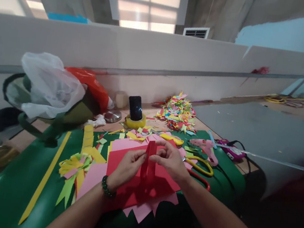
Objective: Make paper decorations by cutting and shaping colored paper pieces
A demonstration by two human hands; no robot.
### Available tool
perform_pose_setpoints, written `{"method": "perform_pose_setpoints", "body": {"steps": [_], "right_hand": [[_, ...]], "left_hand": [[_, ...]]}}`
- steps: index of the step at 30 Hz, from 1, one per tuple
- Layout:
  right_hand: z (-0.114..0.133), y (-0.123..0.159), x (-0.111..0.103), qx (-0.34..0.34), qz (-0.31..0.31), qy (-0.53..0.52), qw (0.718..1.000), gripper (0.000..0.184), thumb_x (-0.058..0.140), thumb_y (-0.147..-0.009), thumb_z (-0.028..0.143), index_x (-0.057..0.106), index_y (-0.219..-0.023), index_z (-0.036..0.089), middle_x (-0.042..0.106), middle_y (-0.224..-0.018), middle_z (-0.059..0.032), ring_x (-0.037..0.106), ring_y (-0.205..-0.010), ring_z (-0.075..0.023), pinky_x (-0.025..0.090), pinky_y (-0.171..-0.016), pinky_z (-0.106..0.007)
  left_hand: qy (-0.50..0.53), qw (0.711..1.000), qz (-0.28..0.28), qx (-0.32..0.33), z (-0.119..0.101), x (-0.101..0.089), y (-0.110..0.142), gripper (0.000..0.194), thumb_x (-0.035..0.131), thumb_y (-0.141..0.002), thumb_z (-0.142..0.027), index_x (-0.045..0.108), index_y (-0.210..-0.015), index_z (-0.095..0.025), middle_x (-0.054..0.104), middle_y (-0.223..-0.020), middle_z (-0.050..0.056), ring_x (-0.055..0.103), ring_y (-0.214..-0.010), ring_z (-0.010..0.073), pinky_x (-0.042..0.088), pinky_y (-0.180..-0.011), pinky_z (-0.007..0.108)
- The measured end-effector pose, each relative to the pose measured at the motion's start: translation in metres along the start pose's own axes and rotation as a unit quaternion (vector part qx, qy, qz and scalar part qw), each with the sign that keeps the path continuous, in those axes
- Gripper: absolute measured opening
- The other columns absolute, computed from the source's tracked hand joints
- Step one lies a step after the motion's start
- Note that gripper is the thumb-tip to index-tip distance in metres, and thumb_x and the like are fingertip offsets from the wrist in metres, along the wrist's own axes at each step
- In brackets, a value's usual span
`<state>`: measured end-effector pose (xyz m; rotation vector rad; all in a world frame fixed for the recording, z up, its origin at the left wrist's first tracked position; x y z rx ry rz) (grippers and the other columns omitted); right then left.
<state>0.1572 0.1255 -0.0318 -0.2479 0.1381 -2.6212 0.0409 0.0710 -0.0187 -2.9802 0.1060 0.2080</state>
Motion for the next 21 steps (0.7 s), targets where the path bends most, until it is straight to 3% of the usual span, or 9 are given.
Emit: {"method": "perform_pose_setpoints", "body": {"steps": [2, 7, 12, 15, 18, 21], "right_hand": [[-0.001, -0.001, 0.0, 0.003, 0.009, -0.01, 1.0, 0.051, 0.085, -0.054, 0.038, 0.059, -0.094, 0.019, 0.052, -0.055, 0.0088, 0.047, -0.05, -0.0089, 0.039, -0.051, -0.023], [0.002, 0.0, 0.002, -0.007, 0.03, -0.008, 0.999, 0.031, 0.081, -0.06, 0.041, 0.066, -0.072, 0.017, 0.062, -0.064, 0.0011, 0.054, -0.058, -0.0121, 0.044, -0.056, -0.026], [-0.006, 0.001, 0.006, 0.017, 0.041, -0.003, 0.999, 0.035, 0.082, -0.057, 0.045, 0.061, -0.062, 0.017, 0.055, -0.056, 0.0043, 0.048, -0.054, -0.0101, 0.04, -0.053, -0.024], [-0.01, 0.004, 0.01, 0.031, 0.059, 0.04, 0.997, 0.04, 0.08, -0.06, 0.048, 0.055, -0.056, 0.017, 0.048, -0.052, 0.0056, 0.041, -0.05, -0.0082, 0.032, -0.047, -0.022], [-0.01, 0.005, 0.013, 0.029, 0.079, 0.072, 0.994, 0.039, 0.077, -0.064, 0.049, 0.056, -0.059, 0.016, 0.048, -0.053, 0.005, 0.042, -0.051, -0.0089, 0.031, -0.048, -0.023], [-0.005, 0.005, 0.014, -0.009, 0.077, 0.11, 0.991, 0.039, 0.072, -0.07, 0.05, 0.057, -0.06, 0.016, 0.044, -0.056, 0.005, 0.039, -0.053, -0.0091, 0.03, -0.05, -0.024]], "left_hand": [[-0.021, 1.0, 0.013, -0.004, 0.003, 0.002, 0.001, 0.042, 0.057, -0.081, -0.054, 0.071, -0.076, -0.014, 0.064, -0.062, 0.003, 0.053, -0.058, 0.0156, 0.042, -0.054, 0.025], [-0.066, 0.998, 0.011, 0.005, 0.003, 0.002, 0.002, 0.031, 0.056, -0.083, -0.042, 0.073, -0.08, -0.016, 0.07, -0.073, 0.005, 0.062, -0.072, 0.0204, 0.05, -0.069, 0.03], [-0.062, 0.992, -0.105, 0.013, -0.002, -0.013, 0.001, 0.029, 0.066, -0.074, -0.037, 0.073, -0.095, -0.019, 0.073, -0.095, 0.008, 0.064, -0.091, 0.0237, 0.051, -0.08, 0.033], [-0.073, 0.986, -0.146, 0.027, -0.004, -0.019, 0.001, 0.022, 0.072, -0.068, -0.036, 0.074, -0.08, -0.018, 0.071, -0.083, 0.007, 0.064, -0.079, 0.0206, 0.05, -0.069, 0.029], [-0.048, 0.989, -0.139, 0.011, -0.002, -0.019, 0.0, 0.019, 0.072, -0.067, -0.036, 0.072, -0.065, -0.017, 0.067, -0.067, 0.004, 0.059, -0.066, 0.0163, 0.047, -0.061, 0.026], [0.007, 0.992, -0.12, -0.033, 0.001, -0.018, 0.0, 0.022, 0.073, -0.067, -0.038, 0.072, -0.065, -0.016, 0.067, -0.064, 0.002, 0.056, -0.06, 0.0134, 0.045, -0.059, 0.025]]}}
Point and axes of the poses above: each hand's wrist, its own y-axis away from the middle knuckle, its own x-axis out of the palm, z = x × y, the point moved 6 cm from there along -y, towards the middle knuckle
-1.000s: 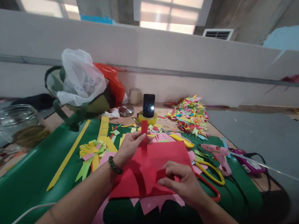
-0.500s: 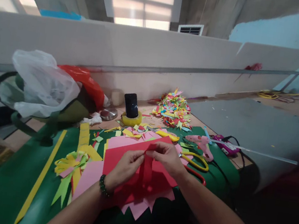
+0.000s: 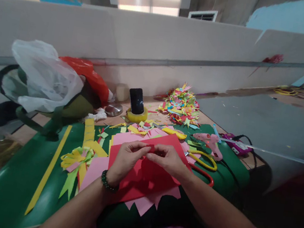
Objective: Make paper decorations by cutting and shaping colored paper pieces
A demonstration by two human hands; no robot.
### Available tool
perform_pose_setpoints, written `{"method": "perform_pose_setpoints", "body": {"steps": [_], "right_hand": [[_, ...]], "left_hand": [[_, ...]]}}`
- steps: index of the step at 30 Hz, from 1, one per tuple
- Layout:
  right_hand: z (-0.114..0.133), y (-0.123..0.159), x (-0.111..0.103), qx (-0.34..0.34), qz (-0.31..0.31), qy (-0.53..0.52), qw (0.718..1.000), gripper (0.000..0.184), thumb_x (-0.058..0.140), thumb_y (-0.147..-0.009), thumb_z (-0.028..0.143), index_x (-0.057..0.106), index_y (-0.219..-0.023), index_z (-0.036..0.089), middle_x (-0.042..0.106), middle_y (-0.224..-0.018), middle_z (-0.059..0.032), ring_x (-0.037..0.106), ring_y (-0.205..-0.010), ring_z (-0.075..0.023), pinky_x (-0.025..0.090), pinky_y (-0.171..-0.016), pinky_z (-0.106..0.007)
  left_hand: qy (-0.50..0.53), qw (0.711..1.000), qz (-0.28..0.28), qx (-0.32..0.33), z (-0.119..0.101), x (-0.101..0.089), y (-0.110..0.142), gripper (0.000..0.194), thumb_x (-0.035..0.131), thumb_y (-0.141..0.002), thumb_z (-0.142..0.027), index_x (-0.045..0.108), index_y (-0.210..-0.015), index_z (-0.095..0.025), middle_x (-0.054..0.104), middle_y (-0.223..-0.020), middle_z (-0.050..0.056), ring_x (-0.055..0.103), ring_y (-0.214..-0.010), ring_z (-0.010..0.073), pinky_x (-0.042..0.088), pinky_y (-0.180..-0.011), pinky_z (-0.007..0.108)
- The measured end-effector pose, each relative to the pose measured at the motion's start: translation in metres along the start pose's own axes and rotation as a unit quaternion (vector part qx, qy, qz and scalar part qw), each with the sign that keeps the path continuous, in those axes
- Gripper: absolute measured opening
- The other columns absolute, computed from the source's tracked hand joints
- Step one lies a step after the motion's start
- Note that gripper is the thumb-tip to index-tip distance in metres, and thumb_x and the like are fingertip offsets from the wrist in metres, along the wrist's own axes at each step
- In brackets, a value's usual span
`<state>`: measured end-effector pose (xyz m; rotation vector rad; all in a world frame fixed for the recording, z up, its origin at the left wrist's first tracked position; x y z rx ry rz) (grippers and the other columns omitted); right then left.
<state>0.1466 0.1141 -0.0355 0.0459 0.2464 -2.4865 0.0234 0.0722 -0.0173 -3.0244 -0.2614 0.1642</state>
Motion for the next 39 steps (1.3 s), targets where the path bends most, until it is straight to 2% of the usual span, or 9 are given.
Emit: {"method": "perform_pose_setpoints", "body": {"steps": [5, 12, 24, 34, 39], "right_hand": [[0.006, 0.0, -0.003, -0.051, -0.024, 0.047, 0.997, 0.047, 0.066, -0.075, 0.054, 0.046, -0.052, 0.018, 0.038, -0.058, 0.0047, 0.035, -0.054, -0.0093, 0.029, -0.051, -0.025], [0.008, 0.001, -0.005, -0.047, -0.031, 0.07, 0.996, 0.034, 0.067, -0.076, 0.045, 0.056, -0.059, 0.018, 0.044, -0.063, 0.0026, 0.04, -0.057, -0.0112, 0.031, -0.054, -0.026], [0.01, 0.003, -0.004, -0.052, -0.032, 0.076, 0.995, 0.03, 0.067, -0.074, 0.034, 0.051, -0.053, 0.018, 0.044, -0.06, 0.0036, 0.041, -0.055, -0.0104, 0.033, -0.053, -0.026], [0.013, 0.004, -0.004, -0.07, -0.031, 0.093, 0.993, 0.033, 0.068, -0.076, 0.041, 0.057, -0.055, 0.018, 0.046, -0.06, 0.0033, 0.042, -0.055, -0.0103, 0.035, -0.053, -0.026], [0.013, 0.003, -0.004, -0.064, -0.04, 0.087, 0.993, 0.029, 0.068, -0.075, 0.037, 0.056, -0.055, 0.018, 0.048, -0.061, 0.0029, 0.043, -0.055, -0.0106, 0.035, -0.053, -0.025]], "left_hand": [[0.061, 0.997, -0.007, -0.045, 0.003, -0.001, 0.0, 0.026, 0.078, -0.061, -0.04, 0.069, -0.06, -0.015, 0.061, -0.056, 0.0, 0.051, -0.055, 0.0109, 0.043, -0.055, 0.023], [0.099, 0.993, -0.013, -0.06, 0.003, -0.003, 0.001, 0.026, 0.082, -0.056, -0.036, 0.071, -0.066, -0.015, 0.065, -0.066, 0.001, 0.055, -0.061, 0.011, 0.046, -0.06, 0.023], [0.036, 0.999, -0.012, -0.009, -0.01, -0.002, 0.002, 0.018, 0.078, -0.061, -0.032, 0.074, -0.069, -0.016, 0.067, -0.062, 0.002, 0.055, -0.058, 0.0122, 0.047, -0.057, 0.024], [0.007, 0.999, -0.028, 0.041, -0.008, -0.006, 0.001, 0.014, 0.076, -0.063, -0.031, 0.075, -0.068, -0.018, 0.073, -0.069, 0.004, 0.062, -0.066, 0.0168, 0.049, -0.063, 0.026], [0.008, 0.998, -0.031, 0.046, -0.011, -0.005, 0.003, 0.013, 0.075, -0.064, -0.031, 0.074, -0.067, -0.018, 0.072, -0.068, 0.004, 0.062, -0.066, 0.017, 0.049, -0.063, 0.026]]}}
Point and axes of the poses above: each hand's wrist, its own y-axis away from the middle knuckle, its own x-axis out of the palm, z = x × y, the point moved 6 cm from there along -y, towards the middle knuckle
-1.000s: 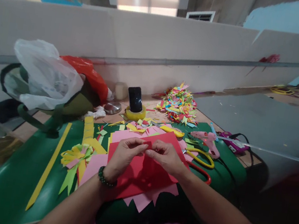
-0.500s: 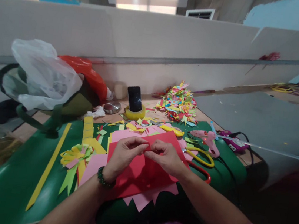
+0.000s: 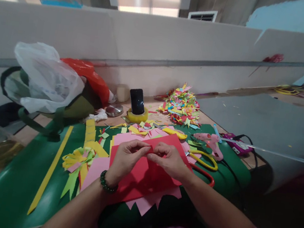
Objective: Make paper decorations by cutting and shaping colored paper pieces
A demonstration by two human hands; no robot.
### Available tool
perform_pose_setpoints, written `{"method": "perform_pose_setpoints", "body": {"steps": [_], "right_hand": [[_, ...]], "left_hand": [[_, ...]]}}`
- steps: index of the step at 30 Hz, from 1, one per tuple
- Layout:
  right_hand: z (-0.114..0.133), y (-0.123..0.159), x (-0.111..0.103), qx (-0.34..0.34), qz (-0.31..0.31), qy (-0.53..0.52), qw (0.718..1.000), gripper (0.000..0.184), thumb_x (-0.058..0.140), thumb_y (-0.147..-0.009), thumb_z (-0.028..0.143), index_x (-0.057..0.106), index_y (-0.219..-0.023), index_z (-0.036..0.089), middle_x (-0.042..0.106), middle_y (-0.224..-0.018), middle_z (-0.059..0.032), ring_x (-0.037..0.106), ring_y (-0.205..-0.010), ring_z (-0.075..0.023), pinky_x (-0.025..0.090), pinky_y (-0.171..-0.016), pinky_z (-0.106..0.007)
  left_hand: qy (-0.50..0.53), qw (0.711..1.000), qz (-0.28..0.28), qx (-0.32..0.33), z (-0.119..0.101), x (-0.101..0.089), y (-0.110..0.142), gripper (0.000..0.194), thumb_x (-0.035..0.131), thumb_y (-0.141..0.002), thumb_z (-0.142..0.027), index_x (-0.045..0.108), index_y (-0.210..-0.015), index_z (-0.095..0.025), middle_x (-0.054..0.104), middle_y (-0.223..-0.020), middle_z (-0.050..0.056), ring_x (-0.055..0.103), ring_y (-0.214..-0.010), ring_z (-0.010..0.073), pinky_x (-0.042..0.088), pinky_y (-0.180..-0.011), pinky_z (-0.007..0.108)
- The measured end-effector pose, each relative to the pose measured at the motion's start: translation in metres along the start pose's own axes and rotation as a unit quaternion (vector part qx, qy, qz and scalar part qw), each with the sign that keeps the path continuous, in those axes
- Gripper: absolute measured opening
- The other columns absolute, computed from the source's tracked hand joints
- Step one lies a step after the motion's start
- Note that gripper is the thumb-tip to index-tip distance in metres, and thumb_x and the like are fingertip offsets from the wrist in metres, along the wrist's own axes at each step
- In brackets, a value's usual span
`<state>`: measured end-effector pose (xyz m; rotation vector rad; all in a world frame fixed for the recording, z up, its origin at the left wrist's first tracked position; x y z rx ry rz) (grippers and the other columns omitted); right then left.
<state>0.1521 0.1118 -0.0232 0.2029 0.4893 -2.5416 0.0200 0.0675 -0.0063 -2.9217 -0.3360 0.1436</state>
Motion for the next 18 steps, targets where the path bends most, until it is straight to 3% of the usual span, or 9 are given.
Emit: {"method": "perform_pose_setpoints", "body": {"steps": [5, 8, 12, 18], "right_hand": [[0.001, 0.001, 0.003, 0.028, 0.029, 0.005, 0.999, 0.016, 0.066, -0.074, 0.031, 0.063, -0.065, 0.018, 0.06, -0.067, 0.0008, 0.054, -0.067, -0.015, 0.041, -0.067, -0.029], [0.002, 0.003, 0.003, 0.054, 0.061, 0.007, 0.997, 0.017, 0.065, -0.075, 0.031, 0.064, -0.066, 0.017, 0.063, -0.066, 0.0003, 0.056, -0.068, -0.0157, 0.043, -0.069, -0.029], [0.001, 0.003, -0.007, 0.075, 0.051, -0.027, 0.996, 0.02, 0.065, -0.074, 0.034, 0.062, -0.063, 0.017, 0.061, -0.06, 0.0008, 0.054, -0.059, -0.0134, 0.042, -0.059, -0.026], [-0.001, -0.003, -0.031, 0.075, 0.014, -0.03, 0.997, 0.014, 0.061, -0.07, 0.03, 0.063, -0.064, 0.017, 0.063, -0.06, -0.0004, 0.056, -0.058, -0.0132, 0.043, -0.058, -0.026]], "left_hand": [[0.014, 1.0, -0.024, 0.001, -0.004, -0.005, 0.0, 0.017, 0.077, -0.063, -0.034, 0.073, -0.066, -0.017, 0.07, -0.068, 0.003, 0.061, -0.067, 0.0162, 0.05, -0.065, 0.026], [0.056, 0.993, -0.1, 0.002, -0.002, -0.02, -0.004, 0.023, 0.079, -0.062, -0.037, 0.071, -0.067, -0.017, 0.067, -0.065, 0.0, 0.057, -0.062, 0.012, 0.048, -0.062, 0.024], [0.174, 0.968, -0.179, -0.033, 0.007, -0.036, -0.01, 0.034, 0.085, -0.05, -0.039, 0.067, -0.068, -0.017, 0.063, -0.067, -0.004, 0.055, -0.06, 0.008, 0.047, -0.059, 0.019], [0.202, 0.962, -0.177, -0.051, 0.012, -0.043, -0.016, 0.04, 0.087, -0.048, -0.04, 0.063, -0.071, -0.018, 0.058, -0.071, -0.006, 0.054, -0.063, 0.0069, 0.048, -0.06, 0.018]]}}
Point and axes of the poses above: each hand's wrist, its own y-axis away from the middle knuckle, its own x-axis out of the palm, z = x × y, the point moved 6 cm from there along -y, towards the middle knuckle
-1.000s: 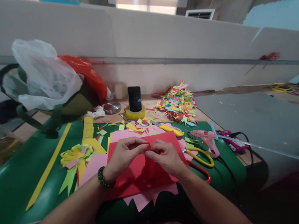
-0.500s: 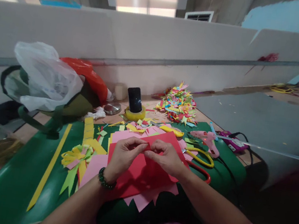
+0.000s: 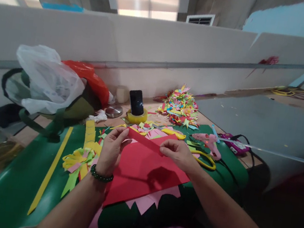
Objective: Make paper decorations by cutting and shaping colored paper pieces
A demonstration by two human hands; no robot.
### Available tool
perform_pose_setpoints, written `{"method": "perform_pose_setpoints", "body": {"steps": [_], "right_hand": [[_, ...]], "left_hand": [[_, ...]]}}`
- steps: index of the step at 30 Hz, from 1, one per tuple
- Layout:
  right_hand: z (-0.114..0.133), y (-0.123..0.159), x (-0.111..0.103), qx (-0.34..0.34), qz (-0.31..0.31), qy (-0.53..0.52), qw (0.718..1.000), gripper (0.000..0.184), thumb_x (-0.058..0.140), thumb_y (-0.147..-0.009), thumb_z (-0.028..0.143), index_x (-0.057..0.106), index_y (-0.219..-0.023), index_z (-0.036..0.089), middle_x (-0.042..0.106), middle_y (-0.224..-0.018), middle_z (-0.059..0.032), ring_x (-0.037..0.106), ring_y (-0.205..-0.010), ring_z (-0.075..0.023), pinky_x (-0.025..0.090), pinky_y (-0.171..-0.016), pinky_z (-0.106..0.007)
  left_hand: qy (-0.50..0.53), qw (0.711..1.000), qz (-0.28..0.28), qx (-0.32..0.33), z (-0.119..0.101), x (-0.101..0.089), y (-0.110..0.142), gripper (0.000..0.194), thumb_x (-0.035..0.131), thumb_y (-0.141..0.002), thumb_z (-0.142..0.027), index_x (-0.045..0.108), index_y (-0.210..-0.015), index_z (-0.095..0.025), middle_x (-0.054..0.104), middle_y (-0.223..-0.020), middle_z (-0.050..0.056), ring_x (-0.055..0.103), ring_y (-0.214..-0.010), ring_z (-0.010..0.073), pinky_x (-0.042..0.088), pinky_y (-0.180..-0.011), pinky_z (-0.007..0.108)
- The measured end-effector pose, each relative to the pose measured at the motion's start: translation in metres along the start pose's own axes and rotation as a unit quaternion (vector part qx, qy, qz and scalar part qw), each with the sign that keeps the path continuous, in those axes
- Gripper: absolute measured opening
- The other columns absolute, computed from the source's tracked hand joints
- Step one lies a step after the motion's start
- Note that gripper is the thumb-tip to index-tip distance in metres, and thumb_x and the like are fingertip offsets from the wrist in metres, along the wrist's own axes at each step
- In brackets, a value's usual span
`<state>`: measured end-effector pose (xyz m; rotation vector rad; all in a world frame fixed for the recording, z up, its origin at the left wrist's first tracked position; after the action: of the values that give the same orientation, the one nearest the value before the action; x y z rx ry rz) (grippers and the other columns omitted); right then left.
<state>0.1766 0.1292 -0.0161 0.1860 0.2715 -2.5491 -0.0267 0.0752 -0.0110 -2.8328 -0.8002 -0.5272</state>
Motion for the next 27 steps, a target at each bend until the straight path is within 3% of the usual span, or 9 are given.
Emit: {"method": "perform_pose_setpoints", "body": {"steps": [2, 4, 7, 9, 10, 12, 14, 18, 27], "right_hand": [[0.001, -0.001, -0.008, -0.003, -0.014, 0.016, 1.0, 0.014, 0.059, -0.07, 0.029, 0.063, -0.064, 0.017, 0.062, -0.058, -0.0001, 0.055, -0.056, -0.013, 0.042, -0.056, -0.026], [0.003, 0.0, -0.012, -0.011, -0.013, 0.062, 0.998, 0.012, 0.057, -0.07, 0.026, 0.062, -0.064, 0.017, 0.061, -0.059, 0.0, 0.054, -0.055, -0.0129, 0.041, -0.053, -0.025], [0.011, 0.006, -0.006, -0.047, 0.025, 0.203, 0.978, 0.01, 0.055, -0.07, 0.016, 0.064, -0.065, 0.017, 0.062, -0.06, -0.0004, 0.053, -0.055, -0.0128, 0.037, -0.053, -0.024], [0.017, 0.012, 0.005, -0.07, 0.07, 0.298, 0.949, 0.011, 0.056, -0.071, 0.013, 0.067, -0.068, 0.016, 0.065, -0.062, -0.0016, 0.053, -0.056, -0.0131, 0.035, -0.053, -0.024], [0.021, 0.016, 0.011, -0.077, 0.091, 0.333, 0.935, 0.012, 0.058, -0.071, 0.012, 0.068, -0.07, 0.016, 0.066, -0.064, -0.0024, 0.054, -0.056, -0.0134, 0.033, -0.053, -0.024], [0.026, 0.022, 0.02, -0.075, 0.125, 0.38, 0.913, 0.012, 0.06, -0.073, 0.013, 0.071, -0.075, 0.016, 0.069, -0.068, -0.004, 0.055, -0.059, -0.014, 0.031, -0.053, -0.023], [0.031, 0.025, 0.025, -0.062, 0.146, 0.411, 0.898, 0.014, 0.059, -0.075, 0.015, 0.071, -0.08, 0.016, 0.071, -0.073, -0.0053, 0.057, -0.063, -0.015, 0.03, -0.053, -0.023], [0.032, 0.026, 0.021, -0.034, 0.159, 0.444, 0.881, 0.017, 0.058, -0.078, 0.018, 0.071, -0.087, 0.016, 0.072, -0.079, -0.0055, 0.058, -0.067, -0.0157, 0.028, -0.053, -0.023], [0.017, 0.027, -0.004, -0.015, 0.126, 0.368, 0.921, 0.015, 0.06, -0.086, 0.025, 0.07, -0.081, 0.015, 0.069, -0.071, -0.0023, 0.056, -0.061, -0.0119, 0.035, -0.054, -0.021]], "left_hand": [[-0.065, 0.997, 0.03, 0.009, -0.001, 0.0, -0.003, 0.039, 0.082, -0.054, -0.046, 0.061, -0.072, -0.018, 0.058, -0.072, -0.004, 0.056, -0.066, 0.0103, 0.05, -0.065, 0.023], [-0.187, 0.978, 0.052, 0.073, -0.008, 0.002, -0.003, 0.037, 0.077, -0.06, -0.048, 0.062, -0.076, -0.019, 0.062, -0.078, 0.001, 0.061, -0.079, 0.0175, 0.051, -0.079, 0.033], [-0.375, 0.893, 0.097, 0.229, -0.022, 0.018, 0.012, 0.046, 0.077, -0.063, -0.041, 0.065, -0.102, -0.019, 0.064, -0.116, 0.012, 0.051, -0.119, 0.0308, 0.028, -0.108, 0.05], [-0.445, 0.836, 0.201, 0.252, -0.015, 0.035, 0.027, 0.06, 0.078, -0.064, -0.037, 0.06, -0.119, -0.022, 0.057, -0.133, 0.013, 0.042, -0.131, 0.033, 0.011, -0.114, 0.054], [-0.464, 0.813, 0.269, 0.227, -0.006, 0.043, 0.034, 0.059, 0.077, -0.066, -0.036, 0.06, -0.121, -0.023, 0.059, -0.132, 0.013, 0.045, -0.128, 0.0326, 0.012, -0.114, 0.053], [-0.478, 0.779, 0.381, 0.142, 0.012, 0.051, 0.047, 0.037, 0.068, -0.075, -0.034, 0.066, -0.11, -0.023, 0.07, -0.114, 0.01, 0.06, -0.11, 0.0287, 0.029, -0.108, 0.047], [-0.472, 0.762, 0.441, 0.049, 0.025, 0.053, 0.054, 0.022, 0.055, -0.084, -0.034, 0.07, -0.089, -0.019, 0.075, -0.09, 0.008, 0.067, -0.086, 0.0232, 0.047, -0.087, 0.035], [-0.454, 0.765, 0.454, -0.045, 0.032, 0.05, 0.054, 0.036, 0.046, -0.088, -0.039, 0.068, -0.074, -0.014, 0.074, -0.074, 0.009, 0.066, -0.066, 0.0186, 0.047, -0.06, 0.024], [-0.416, 0.77, 0.478, -0.08, 0.031, 0.052, 0.059, 0.037, 0.052, -0.085, -0.042, 0.069, -0.067, -0.015, 0.075, -0.071, 0.009, 0.066, -0.064, 0.0174, 0.048, -0.062, 0.023]]}}
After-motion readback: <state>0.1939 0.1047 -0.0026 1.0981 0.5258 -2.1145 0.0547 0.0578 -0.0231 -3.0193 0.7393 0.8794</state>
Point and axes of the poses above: each hand's wrist, its own y-axis away from the middle knuckle, its own x-axis out of the palm, z = x × y, the point moved 6 cm from there along -y, towards the middle knuckle
